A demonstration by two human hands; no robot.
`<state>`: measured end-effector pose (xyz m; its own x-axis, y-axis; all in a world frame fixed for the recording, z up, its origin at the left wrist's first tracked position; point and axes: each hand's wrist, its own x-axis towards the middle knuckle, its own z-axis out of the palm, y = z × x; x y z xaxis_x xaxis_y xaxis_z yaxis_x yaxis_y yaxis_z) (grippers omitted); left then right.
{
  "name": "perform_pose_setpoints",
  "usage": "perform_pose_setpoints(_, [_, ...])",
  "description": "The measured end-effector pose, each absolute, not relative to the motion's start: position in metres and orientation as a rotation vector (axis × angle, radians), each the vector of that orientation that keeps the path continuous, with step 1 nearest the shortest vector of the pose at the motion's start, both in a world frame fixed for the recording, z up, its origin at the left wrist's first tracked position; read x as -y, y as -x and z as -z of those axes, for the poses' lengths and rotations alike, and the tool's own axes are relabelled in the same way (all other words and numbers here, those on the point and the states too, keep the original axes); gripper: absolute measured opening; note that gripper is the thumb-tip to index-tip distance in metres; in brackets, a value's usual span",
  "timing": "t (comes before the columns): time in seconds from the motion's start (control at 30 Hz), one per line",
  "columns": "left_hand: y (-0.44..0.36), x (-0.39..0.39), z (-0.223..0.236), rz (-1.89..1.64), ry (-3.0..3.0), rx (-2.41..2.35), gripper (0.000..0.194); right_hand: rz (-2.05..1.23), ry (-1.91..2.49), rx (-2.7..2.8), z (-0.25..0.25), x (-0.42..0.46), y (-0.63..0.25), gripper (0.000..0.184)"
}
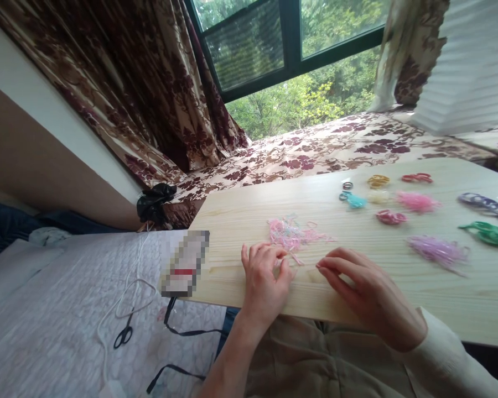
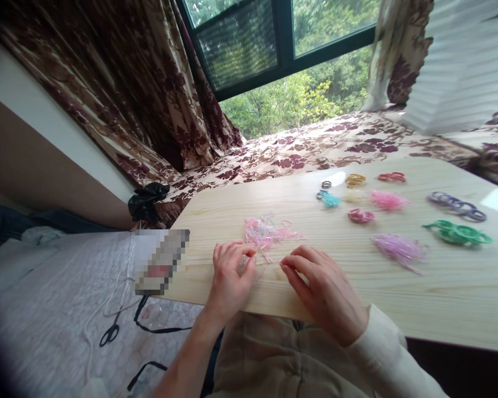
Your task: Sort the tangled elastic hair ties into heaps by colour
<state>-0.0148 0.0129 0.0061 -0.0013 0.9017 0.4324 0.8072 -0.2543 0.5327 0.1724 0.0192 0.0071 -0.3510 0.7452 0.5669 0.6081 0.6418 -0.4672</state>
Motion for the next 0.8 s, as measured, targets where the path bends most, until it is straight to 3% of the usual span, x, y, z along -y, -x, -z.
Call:
perform_pose_setpoints(0.23, [0.016, -0.014, 0.001, -1.040, -2.233, -1.815, 0.015, 0.044, 1.234, 2.004, -0.040, -0.011, -0.229, 0.025])
perform_pose_setpoints(0.47, [0.022, -0.020, 0.017, -0.996, -2.419, -1.791, 0.021, 0.253, 1.710, 1.967, -0.066, -0.050, -0.339, 0.024])
perform_pose_setpoints(0.8, [0.033, -0.026, 0.031, -1.137, -2.462, -1.841, 0.017, 0.253, 1.883, 2.052, -0.042, -0.126, -0.370, 0.025])
